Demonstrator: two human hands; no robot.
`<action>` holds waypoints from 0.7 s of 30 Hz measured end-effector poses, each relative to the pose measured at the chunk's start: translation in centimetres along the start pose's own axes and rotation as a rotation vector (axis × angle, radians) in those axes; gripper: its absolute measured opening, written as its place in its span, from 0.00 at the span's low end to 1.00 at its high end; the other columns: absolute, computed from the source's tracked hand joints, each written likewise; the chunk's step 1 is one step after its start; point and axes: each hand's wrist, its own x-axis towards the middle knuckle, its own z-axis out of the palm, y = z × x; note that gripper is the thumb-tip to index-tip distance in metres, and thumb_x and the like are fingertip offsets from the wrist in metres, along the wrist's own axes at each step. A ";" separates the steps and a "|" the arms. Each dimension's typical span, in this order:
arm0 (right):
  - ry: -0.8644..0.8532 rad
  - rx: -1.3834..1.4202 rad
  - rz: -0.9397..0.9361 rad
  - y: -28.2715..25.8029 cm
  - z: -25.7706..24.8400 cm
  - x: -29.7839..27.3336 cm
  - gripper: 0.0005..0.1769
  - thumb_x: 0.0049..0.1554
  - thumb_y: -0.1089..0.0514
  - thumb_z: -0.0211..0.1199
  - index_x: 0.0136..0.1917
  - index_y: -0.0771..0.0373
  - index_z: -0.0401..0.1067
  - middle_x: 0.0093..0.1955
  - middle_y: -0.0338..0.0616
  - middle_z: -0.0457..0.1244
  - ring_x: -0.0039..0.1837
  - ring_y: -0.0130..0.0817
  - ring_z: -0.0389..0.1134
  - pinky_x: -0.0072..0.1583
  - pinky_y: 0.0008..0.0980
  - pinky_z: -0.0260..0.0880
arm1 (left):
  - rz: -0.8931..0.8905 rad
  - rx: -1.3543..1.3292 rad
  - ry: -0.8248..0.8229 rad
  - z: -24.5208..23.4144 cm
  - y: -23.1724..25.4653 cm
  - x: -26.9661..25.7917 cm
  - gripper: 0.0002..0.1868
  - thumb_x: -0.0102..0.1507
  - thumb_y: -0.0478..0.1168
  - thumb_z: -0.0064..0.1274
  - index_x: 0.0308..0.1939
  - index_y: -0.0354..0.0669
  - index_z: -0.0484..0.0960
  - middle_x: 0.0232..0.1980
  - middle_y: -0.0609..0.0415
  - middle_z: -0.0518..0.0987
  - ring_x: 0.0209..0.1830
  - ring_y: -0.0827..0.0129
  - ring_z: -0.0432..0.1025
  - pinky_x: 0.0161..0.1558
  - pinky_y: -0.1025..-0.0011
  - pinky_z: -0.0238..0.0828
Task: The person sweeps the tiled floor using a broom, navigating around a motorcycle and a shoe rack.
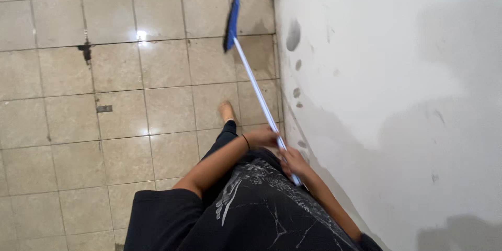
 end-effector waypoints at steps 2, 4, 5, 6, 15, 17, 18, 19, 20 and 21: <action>-0.020 -0.005 0.088 -1.8 0.2 -0.7 0.19 0.68 0.47 0.45 0.54 0.63 0.68 0.26 0.32 0.54 0.23 0.23 0.51 0.25 0.25 0.51 | -0.084 -0.062 -0.008 0.5 0.2 -1.1 0.15 0.70 0.41 0.48 0.51 0.29 0.74 0.51 0.38 0.81 0.52 0.53 0.79 0.53 0.58 0.82; -0.065 0.025 0.168 -3.7 0.1 1.0 0.20 0.70 0.46 0.45 0.54 0.65 0.68 0.27 0.31 0.54 0.24 0.21 0.50 0.25 0.24 0.50 | -0.090 -0.051 0.098 -0.5 1.6 -1.9 0.17 0.72 0.42 0.48 0.52 0.26 0.74 0.50 0.36 0.81 0.49 0.51 0.80 0.51 0.59 0.82; -0.122 0.127 0.202 -4.8 0.3 3.4 0.19 0.69 0.46 0.45 0.54 0.63 0.67 0.27 0.31 0.53 0.24 0.21 0.50 0.25 0.25 0.49 | -0.091 -0.045 0.154 -1.6 2.8 -1.8 0.18 0.72 0.43 0.48 0.52 0.25 0.74 0.50 0.35 0.82 0.48 0.51 0.80 0.50 0.59 0.83; -0.173 0.231 0.237 -6.7 1.2 6.7 0.19 0.69 0.45 0.44 0.53 0.62 0.66 0.26 0.31 0.52 0.24 0.21 0.49 0.25 0.26 0.48 | -0.054 -0.042 0.305 -3.1 4.9 -2.0 0.18 0.72 0.43 0.49 0.52 0.26 0.74 0.46 0.37 0.80 0.43 0.52 0.78 0.45 0.58 0.80; -0.318 0.316 0.051 -25.2 13.8 28.3 0.18 0.66 0.40 0.50 0.43 0.52 0.62 0.26 0.31 0.52 0.22 0.23 0.50 0.24 0.29 0.47 | 0.352 0.126 1.009 -19.3 23.1 -6.7 0.18 0.67 0.39 0.51 0.58 0.32 0.76 0.41 0.46 0.83 0.38 0.61 0.78 0.40 0.63 0.79; -0.250 0.286 0.040 -27.0 14.7 25.6 0.14 0.66 0.41 0.49 0.46 0.51 0.62 0.26 0.33 0.52 0.22 0.24 0.49 0.23 0.30 0.47 | 0.344 -0.056 0.895 -19.5 24.4 -7.0 0.25 0.66 0.39 0.53 0.64 0.37 0.66 0.44 0.47 0.82 0.40 0.63 0.80 0.42 0.66 0.83; -0.207 0.288 0.035 -26.7 13.8 23.0 0.11 0.66 0.42 0.49 0.49 0.48 0.63 0.25 0.33 0.50 0.22 0.24 0.49 0.24 0.28 0.46 | 0.343 -0.031 0.813 -18.8 24.0 -6.5 0.27 0.66 0.39 0.55 0.66 0.35 0.66 0.45 0.44 0.83 0.40 0.62 0.80 0.42 0.66 0.83; -0.311 0.331 -0.050 -26.3 12.6 20.3 0.13 0.68 0.44 0.49 0.54 0.53 0.66 0.26 0.33 0.52 0.22 0.23 0.49 0.23 0.26 0.45 | 0.342 -0.007 0.731 -17.6 23.0 -6.2 0.29 0.66 0.38 0.56 0.68 0.33 0.66 0.46 0.42 0.83 0.40 0.61 0.80 0.43 0.67 0.83; -0.308 0.361 -0.035 -26.0 11.5 18.0 0.15 0.66 0.44 0.48 0.55 0.53 0.67 0.23 0.31 0.49 0.20 0.22 0.47 0.21 0.27 0.45 | 0.359 -0.062 0.595 -16.2 21.8 -5.9 0.30 0.66 0.39 0.56 0.69 0.33 0.64 0.48 0.41 0.82 0.42 0.60 0.81 0.44 0.66 0.84; -0.211 0.325 -0.020 -25.4 10.5 15.9 0.16 0.67 0.44 0.48 0.54 0.57 0.67 0.24 0.31 0.50 0.20 0.22 0.47 0.21 0.27 0.45 | 0.375 -0.117 0.459 -14.8 20.7 -5.4 0.31 0.66 0.40 0.56 0.69 0.32 0.63 0.49 0.40 0.82 0.44 0.59 0.81 0.46 0.65 0.84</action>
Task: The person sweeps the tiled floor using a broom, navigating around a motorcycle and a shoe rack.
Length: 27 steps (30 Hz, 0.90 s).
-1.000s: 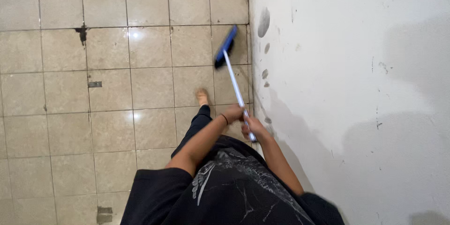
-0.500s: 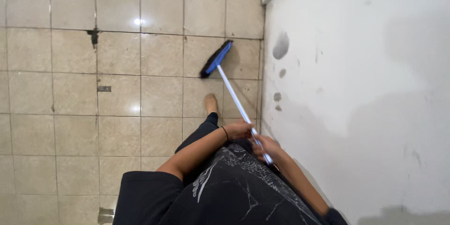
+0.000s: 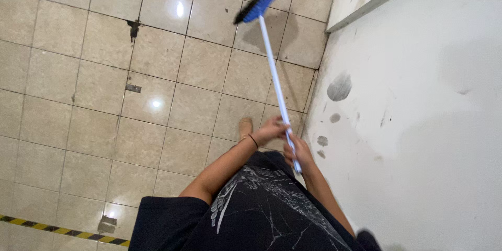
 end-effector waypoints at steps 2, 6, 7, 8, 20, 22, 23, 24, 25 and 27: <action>0.160 -0.093 -0.009 0.3 -1.1 -3.0 0.17 0.68 0.46 0.48 0.51 0.62 0.65 0.25 0.31 0.51 0.21 0.22 0.48 0.22 0.27 0.47 | -0.055 -0.018 -0.113 3.1 -1.8 0.0 0.34 0.65 0.39 0.58 0.72 0.30 0.63 0.51 0.41 0.80 0.44 0.59 0.78 0.43 0.65 0.80; 0.551 -0.782 -0.104 -1.1 -4.2 -3.0 0.20 0.66 0.47 0.51 0.46 0.68 0.66 0.23 0.37 0.56 0.21 0.28 0.57 0.24 0.33 0.56 | -0.181 0.023 -0.170 7.7 -1.9 2.1 0.38 0.67 0.39 0.54 0.76 0.31 0.54 0.56 0.39 0.79 0.49 0.58 0.78 0.48 0.69 0.81; 0.547 -0.845 -0.136 -2.2 -5.4 -2.3 0.19 0.66 0.47 0.52 0.46 0.67 0.66 0.23 0.37 0.58 0.22 0.28 0.59 0.25 0.32 0.58 | -0.221 0.030 -0.157 8.4 -1.7 2.9 0.39 0.67 0.38 0.53 0.77 0.33 0.51 0.57 0.38 0.79 0.50 0.58 0.78 0.49 0.70 0.81; 0.542 -0.907 -0.168 -3.4 -6.6 -1.3 0.18 0.65 0.48 0.52 0.45 0.65 0.66 0.23 0.37 0.59 0.22 0.28 0.61 0.26 0.31 0.60 | -0.237 0.054 -0.131 8.6 -1.1 3.7 0.39 0.68 0.39 0.52 0.78 0.34 0.51 0.58 0.40 0.79 0.51 0.60 0.78 0.50 0.70 0.80; -0.318 0.143 0.055 -23.2 -5.8 23.8 0.16 0.67 0.42 0.54 0.47 0.56 0.65 0.23 0.29 0.52 0.21 0.22 0.52 0.23 0.26 0.51 | 0.052 -0.219 0.184 4.6 10.6 14.0 0.27 0.75 0.48 0.44 0.70 0.30 0.64 0.50 0.50 0.76 0.46 0.67 0.74 0.43 0.70 0.74; -0.364 0.299 0.077 -27.3 -4.4 25.6 0.18 0.70 0.43 0.52 0.52 0.61 0.65 0.28 0.29 0.53 0.25 0.19 0.52 0.26 0.26 0.52 | 0.091 -0.223 0.319 3.5 12.5 15.2 0.27 0.72 0.46 0.42 0.72 0.38 0.62 0.54 0.50 0.77 0.51 0.66 0.76 0.47 0.70 0.75; -0.281 0.174 0.018 -27.6 -3.2 25.1 0.18 0.70 0.43 0.51 0.52 0.60 0.65 0.28 0.29 0.53 0.24 0.20 0.51 0.25 0.26 0.51 | 0.115 -0.239 0.346 2.9 13.0 15.0 0.27 0.72 0.46 0.42 0.72 0.39 0.62 0.55 0.50 0.78 0.52 0.66 0.76 0.49 0.69 0.75; -0.201 0.049 -0.044 -27.1 -1.8 24.1 0.17 0.69 0.43 0.51 0.52 0.58 0.65 0.28 0.30 0.52 0.24 0.20 0.51 0.25 0.26 0.50 | 0.139 -0.255 0.373 2.3 13.5 14.7 0.27 0.72 0.47 0.42 0.72 0.39 0.62 0.56 0.50 0.78 0.54 0.66 0.76 0.51 0.69 0.76; -0.118 -0.076 -0.111 -26.9 -0.6 22.5 0.17 0.68 0.42 0.50 0.52 0.57 0.65 0.27 0.30 0.52 0.23 0.20 0.50 0.24 0.27 0.49 | 0.162 -0.270 0.395 1.9 13.9 14.5 0.27 0.72 0.47 0.41 0.72 0.39 0.61 0.57 0.50 0.78 0.55 0.65 0.76 0.52 0.69 0.76; 0.041 -0.327 -0.173 -26.5 0.6 18.1 0.15 0.65 0.44 0.49 0.50 0.57 0.64 0.25 0.35 0.52 0.22 0.26 0.52 0.24 0.32 0.53 | 0.164 -0.297 0.417 1.0 14.0 13.8 0.28 0.73 0.49 0.38 0.73 0.40 0.58 0.59 0.49 0.77 0.58 0.64 0.75 0.56 0.68 0.75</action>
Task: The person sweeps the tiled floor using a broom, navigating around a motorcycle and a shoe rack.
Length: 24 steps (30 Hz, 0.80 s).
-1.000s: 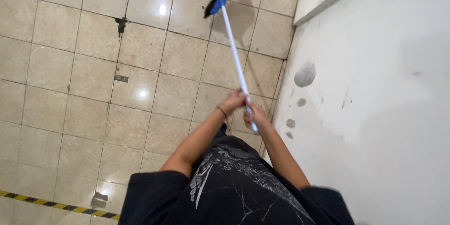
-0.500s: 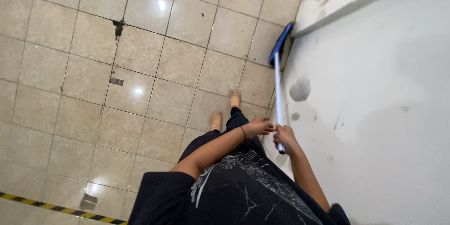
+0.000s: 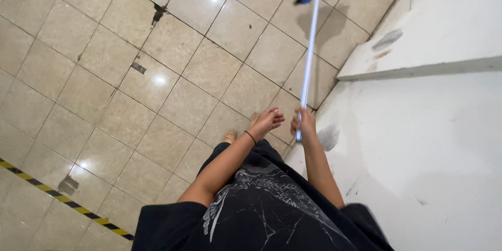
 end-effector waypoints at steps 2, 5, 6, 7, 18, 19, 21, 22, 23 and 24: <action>0.064 -0.063 0.074 -0.1 -0.4 -5.5 0.16 0.66 0.42 0.49 0.49 0.57 0.62 0.24 0.34 0.46 0.21 0.26 0.48 0.23 0.31 0.47 | -0.030 -0.027 0.017 -0.2 -0.2 -0.5 0.28 0.73 0.50 0.37 0.74 0.41 0.58 0.60 0.48 0.76 0.59 0.63 0.74 0.57 0.67 0.74; 0.065 -0.008 0.246 -0.9 -2.1 -9.6 0.16 0.66 0.43 0.46 0.50 0.56 0.60 0.24 0.32 0.48 0.21 0.24 0.48 0.23 0.31 0.47 | -0.121 -0.053 -0.001 0.7 -0.7 -0.9 0.27 0.72 0.49 0.38 0.72 0.40 0.62 0.60 0.47 0.76 0.58 0.61 0.74 0.56 0.65 0.73; 0.061 0.003 0.309 -0.7 -3.1 -10.2 0.16 0.66 0.43 0.46 0.50 0.57 0.60 0.25 0.32 0.49 0.22 0.23 0.48 0.23 0.30 0.47 | -0.156 -0.050 -0.026 1.4 -1.2 -1.0 0.27 0.73 0.50 0.38 0.71 0.39 0.63 0.60 0.47 0.76 0.58 0.61 0.74 0.56 0.65 0.73; 0.058 0.014 0.373 -0.3 -4.3 -10.0 0.15 0.67 0.44 0.46 0.51 0.58 0.59 0.25 0.32 0.49 0.22 0.23 0.47 0.23 0.29 0.47 | -0.191 -0.047 -0.051 2.2 -1.5 -0.8 0.26 0.73 0.50 0.38 0.71 0.38 0.63 0.60 0.48 0.77 0.58 0.61 0.75 0.56 0.65 0.74; -0.133 0.127 0.141 -5.9 0.2 14.2 0.20 0.67 0.41 0.51 0.50 0.60 0.68 0.25 0.30 0.51 0.24 0.22 0.49 0.26 0.28 0.48 | -0.125 0.014 -0.087 3.9 5.6 6.2 0.23 0.73 0.52 0.38 0.64 0.39 0.69 0.59 0.48 0.77 0.57 0.63 0.74 0.58 0.62 0.71; -0.085 0.077 0.073 -7.3 1.0 14.5 0.20 0.68 0.42 0.51 0.51 0.61 0.68 0.26 0.31 0.53 0.25 0.22 0.50 0.27 0.28 0.49 | -0.124 0.030 -0.095 4.2 7.1 7.1 0.23 0.73 0.52 0.39 0.64 0.39 0.69 0.60 0.48 0.77 0.58 0.62 0.74 0.59 0.61 0.71; -0.004 -0.006 0.052 -8.5 0.5 12.0 0.19 0.68 0.43 0.51 0.51 0.61 0.67 0.24 0.32 0.52 0.24 0.25 0.51 0.27 0.29 0.50 | -0.157 0.051 -0.128 5.2 9.0 8.5 0.25 0.73 0.53 0.39 0.66 0.39 0.67 0.62 0.46 0.76 0.61 0.60 0.73 0.61 0.61 0.72; 0.077 -0.084 0.060 -8.6 0.1 10.0 0.19 0.68 0.42 0.50 0.50 0.61 0.65 0.24 0.33 0.52 0.22 0.26 0.50 0.25 0.30 0.49 | -0.173 0.059 -0.146 6.0 9.9 9.2 0.26 0.73 0.53 0.38 0.67 0.38 0.66 0.63 0.45 0.76 0.62 0.60 0.73 0.62 0.61 0.72; 0.159 -0.162 0.070 -8.7 -0.7 7.4 0.19 0.67 0.42 0.50 0.49 0.61 0.64 0.23 0.34 0.51 0.21 0.27 0.49 0.24 0.32 0.49 | -0.182 0.098 -0.196 6.8 10.7 10.1 0.27 0.72 0.53 0.38 0.68 0.38 0.65 0.63 0.45 0.75 0.63 0.59 0.73 0.62 0.61 0.72; 0.197 -0.189 0.086 -8.5 -1.0 5.2 0.17 0.67 0.43 0.50 0.50 0.59 0.63 0.22 0.35 0.49 0.21 0.28 0.49 0.24 0.34 0.50 | -0.195 0.135 -0.235 7.2 11.3 10.6 0.28 0.72 0.53 0.38 0.69 0.38 0.64 0.64 0.45 0.75 0.63 0.58 0.73 0.62 0.61 0.71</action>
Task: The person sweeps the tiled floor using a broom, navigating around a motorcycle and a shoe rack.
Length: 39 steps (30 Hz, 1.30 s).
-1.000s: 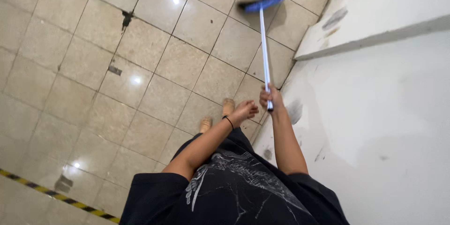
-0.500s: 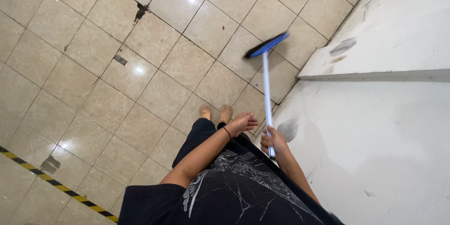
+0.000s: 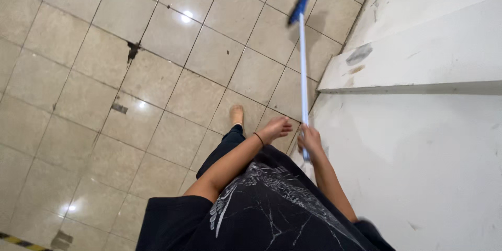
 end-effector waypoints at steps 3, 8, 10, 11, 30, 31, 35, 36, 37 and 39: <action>0.157 -0.131 0.120 1.5 -1.0 -4.1 0.18 0.66 0.43 0.47 0.51 0.60 0.63 0.22 0.39 0.50 0.21 0.31 0.50 0.24 0.36 0.50 | -0.080 0.148 -0.080 0.9 1.3 0.4 0.30 0.72 0.54 0.39 0.71 0.38 0.64 0.64 0.45 0.74 0.63 0.58 0.72 0.62 0.61 0.71; 0.006 0.160 0.314 1.2 -1.6 -2.4 0.18 0.69 0.45 0.48 0.48 0.61 0.64 0.27 0.32 0.53 0.25 0.23 0.52 0.26 0.26 0.52 | -0.175 0.292 -0.084 0.0 4.2 0.8 0.27 0.72 0.53 0.40 0.68 0.37 0.67 0.58 0.47 0.75 0.55 0.60 0.73 0.54 0.62 0.72; -0.099 0.241 0.334 0.0 0.2 -0.1 0.17 0.68 0.45 0.48 0.44 0.57 0.61 0.26 0.29 0.51 0.24 0.22 0.51 0.25 0.27 0.51 | -0.173 0.256 -0.100 -0.8 5.8 1.0 0.26 0.73 0.53 0.39 0.65 0.36 0.69 0.54 0.48 0.76 0.51 0.61 0.73 0.49 0.63 0.72; -0.131 0.232 0.311 -0.5 1.8 1.5 0.18 0.68 0.45 0.48 0.41 0.57 0.59 0.25 0.30 0.51 0.24 0.23 0.51 0.25 0.28 0.52 | -0.165 0.242 -0.108 -0.9 6.8 1.5 0.25 0.73 0.52 0.39 0.64 0.35 0.69 0.52 0.48 0.76 0.48 0.61 0.73 0.47 0.64 0.72; 0.280 -0.236 0.106 -19.5 -10.0 16.4 0.21 0.68 0.47 0.49 0.46 0.69 0.61 0.28 0.46 0.58 0.25 0.35 0.59 0.26 0.39 0.59 | -0.214 0.262 -0.069 10.8 19.8 20.3 0.30 0.70 0.54 0.43 0.69 0.35 0.66 0.63 0.45 0.75 0.62 0.57 0.74 0.59 0.57 0.73; 0.223 -0.227 0.133 -20.7 -10.9 18.6 0.21 0.69 0.47 0.49 0.46 0.69 0.61 0.29 0.45 0.59 0.26 0.34 0.59 0.27 0.39 0.60 | -0.226 0.299 -0.044 11.4 21.0 21.1 0.30 0.71 0.53 0.44 0.69 0.35 0.66 0.64 0.44 0.74 0.62 0.55 0.74 0.60 0.56 0.72; 0.024 -0.340 0.210 -21.7 -13.8 21.7 0.15 0.66 0.51 0.51 0.45 0.64 0.65 0.30 0.42 0.60 0.28 0.31 0.60 0.29 0.34 0.64 | -0.266 0.351 0.037 14.5 24.7 25.3 0.28 0.70 0.53 0.42 0.67 0.37 0.69 0.62 0.44 0.76 0.59 0.57 0.75 0.57 0.58 0.74; -0.051 -0.263 0.225 -22.1 -14.1 21.9 0.11 0.66 0.52 0.50 0.45 0.59 0.67 0.30 0.38 0.57 0.28 0.28 0.57 0.29 0.32 0.62 | -0.281 0.311 0.051 14.9 25.6 26.1 0.27 0.70 0.53 0.41 0.66 0.37 0.69 0.61 0.45 0.76 0.57 0.58 0.76 0.55 0.58 0.74; -0.166 -0.110 0.242 -23.2 -14.1 23.1 0.14 0.67 0.50 0.50 0.43 0.59 0.63 0.29 0.35 0.55 0.27 0.26 0.54 0.28 0.29 0.57 | -0.295 0.271 0.065 15.6 26.2 27.0 0.27 0.70 0.53 0.41 0.65 0.38 0.70 0.61 0.45 0.77 0.54 0.60 0.77 0.53 0.58 0.74; -0.323 0.040 0.246 -26.6 -13.8 26.2 0.22 0.67 0.45 0.47 0.37 0.61 0.60 0.25 0.36 0.51 0.23 0.28 0.51 0.25 0.30 0.52 | -0.142 0.147 0.130 16.7 28.4 29.9 0.21 0.69 0.48 0.44 0.60 0.38 0.71 0.54 0.43 0.76 0.46 0.59 0.75 0.47 0.58 0.77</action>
